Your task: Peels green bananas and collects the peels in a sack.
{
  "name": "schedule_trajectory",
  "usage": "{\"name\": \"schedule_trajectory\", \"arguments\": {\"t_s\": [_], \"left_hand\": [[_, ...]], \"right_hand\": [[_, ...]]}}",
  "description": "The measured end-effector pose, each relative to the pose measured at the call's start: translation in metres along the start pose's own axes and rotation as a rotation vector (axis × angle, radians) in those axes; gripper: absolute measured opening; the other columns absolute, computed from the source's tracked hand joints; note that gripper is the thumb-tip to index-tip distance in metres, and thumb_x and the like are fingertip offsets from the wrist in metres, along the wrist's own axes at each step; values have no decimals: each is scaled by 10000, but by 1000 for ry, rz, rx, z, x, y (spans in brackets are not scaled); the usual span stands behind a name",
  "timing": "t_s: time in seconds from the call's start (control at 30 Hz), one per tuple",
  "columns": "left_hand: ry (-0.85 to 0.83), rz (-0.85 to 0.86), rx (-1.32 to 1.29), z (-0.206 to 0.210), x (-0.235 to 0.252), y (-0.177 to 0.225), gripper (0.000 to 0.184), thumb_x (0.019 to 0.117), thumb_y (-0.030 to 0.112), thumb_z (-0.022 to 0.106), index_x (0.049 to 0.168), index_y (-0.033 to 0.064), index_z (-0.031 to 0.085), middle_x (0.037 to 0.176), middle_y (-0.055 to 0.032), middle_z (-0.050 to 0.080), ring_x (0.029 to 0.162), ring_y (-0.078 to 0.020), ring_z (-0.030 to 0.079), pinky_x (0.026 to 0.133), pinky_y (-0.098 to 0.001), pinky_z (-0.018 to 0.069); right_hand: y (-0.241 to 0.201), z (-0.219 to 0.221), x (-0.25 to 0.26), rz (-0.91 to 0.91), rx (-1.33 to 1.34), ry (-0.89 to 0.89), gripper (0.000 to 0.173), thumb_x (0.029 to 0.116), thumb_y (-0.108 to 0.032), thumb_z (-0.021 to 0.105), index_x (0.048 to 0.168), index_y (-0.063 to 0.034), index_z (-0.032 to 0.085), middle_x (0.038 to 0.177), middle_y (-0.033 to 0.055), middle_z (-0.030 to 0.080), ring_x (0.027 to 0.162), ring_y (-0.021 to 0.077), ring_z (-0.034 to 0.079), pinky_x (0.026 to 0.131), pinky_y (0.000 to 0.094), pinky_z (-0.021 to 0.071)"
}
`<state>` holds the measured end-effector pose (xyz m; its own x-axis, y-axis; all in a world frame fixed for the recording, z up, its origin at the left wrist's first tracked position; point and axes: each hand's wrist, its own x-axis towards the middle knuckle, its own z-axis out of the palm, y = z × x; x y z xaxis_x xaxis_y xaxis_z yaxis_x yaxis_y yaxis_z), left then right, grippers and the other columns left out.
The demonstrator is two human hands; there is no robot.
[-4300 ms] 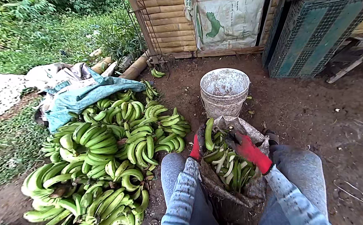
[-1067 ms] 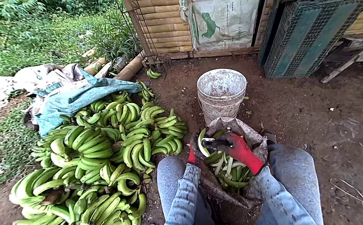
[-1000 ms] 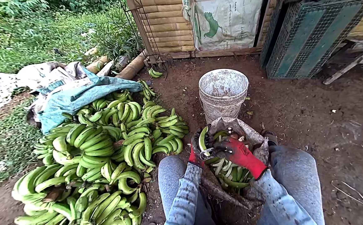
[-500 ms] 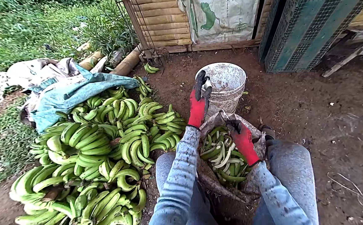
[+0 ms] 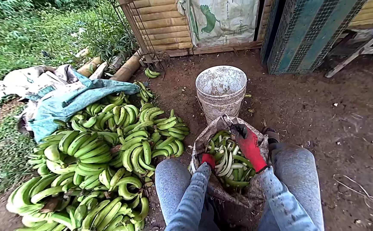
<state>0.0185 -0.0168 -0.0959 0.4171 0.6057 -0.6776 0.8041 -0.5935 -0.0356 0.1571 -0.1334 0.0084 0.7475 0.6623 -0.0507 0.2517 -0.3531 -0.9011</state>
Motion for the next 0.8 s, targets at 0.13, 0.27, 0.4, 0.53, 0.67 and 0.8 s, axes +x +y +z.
{"name": "schedule_trajectory", "arguments": {"t_s": [0.13, 0.27, 0.4, 0.53, 0.67, 0.8], "left_hand": [[235, 124, -265, -55, -28, -18, 532, 939, 352, 679, 1312, -22, 621, 1393, -256, 571, 1351, -392, 514, 1136, -556, 390], [465, 355, -1110, -79, -34, -45, 430, 939, 225, 731, 1262, -28, 603, 1153, -184, 669, 1051, -232, 652, 955, -398, 530], [459, 728, -1609, -110, -58, -49, 398, 1034, 265, 562, 1378, 82, 479, 1011, -142, 691, 823, -243, 701, 745, -414, 609], [570, 664, -1711, -119, -75, -40, 361, 1079, 401, 436, 1216, 114, 607, 822, -53, 655, 671, -154, 639, 631, -332, 576], [465, 631, -1719, -103, -78, -34, 406, 1122, 303, 310, 1320, 88, 590, 896, -45, 663, 722, -104, 631, 673, -266, 559], [565, 575, -1580, -68, -76, -22, 456, 1133, 285, 266, 1306, 8, 584, 1034, -111, 675, 865, -147, 664, 790, -326, 579]], "right_hand": [[3, -1, 3, 7, -8, -19, 334, 1042, -297, 597, 1293, -86, 662, 1147, 142, 716, 1053, 261, 688, 970, 477, 524], [2, -3, 4, 28, 61, -38, 376, 1044, -328, 594, 1365, -135, 622, 1050, 115, 718, 878, 218, 685, 839, 441, 551], [-6, -13, 1, -42, 177, -72, 320, 1015, -312, 642, 1258, -106, 670, 984, 67, 716, 786, 131, 677, 743, 346, 580], [-14, -6, -17, -332, 133, -256, 330, 954, -276, 706, 1219, -80, 720, 1151, 71, 730, 1050, 106, 688, 963, 300, 557], [-22, 1, -24, -498, -203, -378, 355, 986, -315, 641, 1288, -146, 718, 1273, 153, 676, 1192, 285, 642, 1055, 479, 490], [-8, 16, 5, -345, -313, -70, 361, 987, -210, 622, 1320, -90, 692, 1301, 280, 632, 1226, 459, 599, 1060, 609, 452]]}}
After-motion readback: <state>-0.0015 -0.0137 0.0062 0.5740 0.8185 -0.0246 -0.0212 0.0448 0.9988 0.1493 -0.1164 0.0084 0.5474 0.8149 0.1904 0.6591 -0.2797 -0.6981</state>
